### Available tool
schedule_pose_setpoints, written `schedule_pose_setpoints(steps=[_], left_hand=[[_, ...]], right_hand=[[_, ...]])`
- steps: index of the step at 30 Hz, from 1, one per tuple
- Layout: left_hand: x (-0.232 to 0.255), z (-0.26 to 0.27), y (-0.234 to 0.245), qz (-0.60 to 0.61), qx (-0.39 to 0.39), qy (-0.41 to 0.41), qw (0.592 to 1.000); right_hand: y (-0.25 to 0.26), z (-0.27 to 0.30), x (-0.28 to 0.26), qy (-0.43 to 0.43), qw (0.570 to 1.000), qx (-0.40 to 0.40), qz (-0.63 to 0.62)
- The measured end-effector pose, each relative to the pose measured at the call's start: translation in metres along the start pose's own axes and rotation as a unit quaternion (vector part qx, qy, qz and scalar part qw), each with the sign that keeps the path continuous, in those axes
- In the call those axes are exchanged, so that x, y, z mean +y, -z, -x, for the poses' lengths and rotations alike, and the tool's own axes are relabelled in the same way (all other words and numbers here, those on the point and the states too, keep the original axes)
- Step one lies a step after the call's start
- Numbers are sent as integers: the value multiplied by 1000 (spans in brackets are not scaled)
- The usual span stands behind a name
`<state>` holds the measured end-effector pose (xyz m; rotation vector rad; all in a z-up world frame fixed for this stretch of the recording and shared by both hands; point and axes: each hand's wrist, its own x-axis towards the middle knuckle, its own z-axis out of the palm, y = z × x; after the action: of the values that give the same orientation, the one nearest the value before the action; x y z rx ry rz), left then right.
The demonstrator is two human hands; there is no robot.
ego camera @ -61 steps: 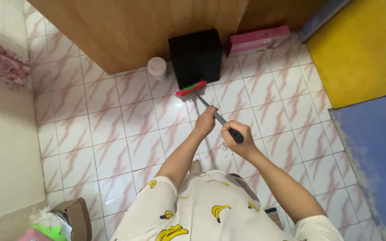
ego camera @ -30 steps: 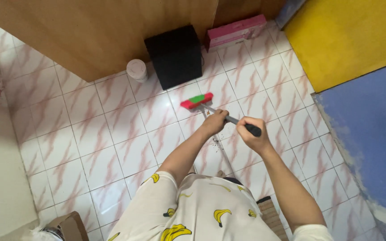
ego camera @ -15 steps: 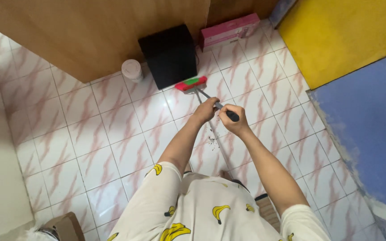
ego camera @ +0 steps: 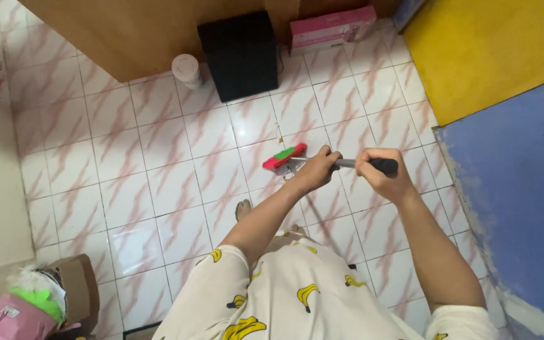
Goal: The recorder uses a broom to sweep debris across a tiled floor in an indoor environment.
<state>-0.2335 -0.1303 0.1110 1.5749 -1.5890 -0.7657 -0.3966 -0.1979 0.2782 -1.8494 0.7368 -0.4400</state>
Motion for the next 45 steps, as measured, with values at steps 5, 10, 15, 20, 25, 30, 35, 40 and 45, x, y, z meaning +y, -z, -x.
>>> schedule_pose_setpoints(steps=[5,10,15,20,25,30,35,40,45], left_hand=[[21,10,4,-32,50,-24,998],[-44,27,1,-57,126,31,990],[-183,66,-52,-106,102,118,982],[-133,77,-73,-120,26,168,978],[-58,62,-106,-44,-32,80,995],[3,55,-133,7,-89,36,995],[64,67,-85,14,-101,-25,994],[86,94,-32,-17,-102,-74,992],[19,119,-9,-82,-65,28,994]], right_hand=[[20,40,-20,36,997,9,-64],[-28,35,28,33,989,30,-142],[-114,32,111,-24,991,24,-131],[-82,62,98,-27,995,31,-89],[-22,96,63,-53,997,53,-34],[7,129,19,-69,992,99,33],[15,163,-27,-66,985,160,7],[-7,188,-44,-59,968,224,-94],[-74,175,-8,-84,956,222,-175]])
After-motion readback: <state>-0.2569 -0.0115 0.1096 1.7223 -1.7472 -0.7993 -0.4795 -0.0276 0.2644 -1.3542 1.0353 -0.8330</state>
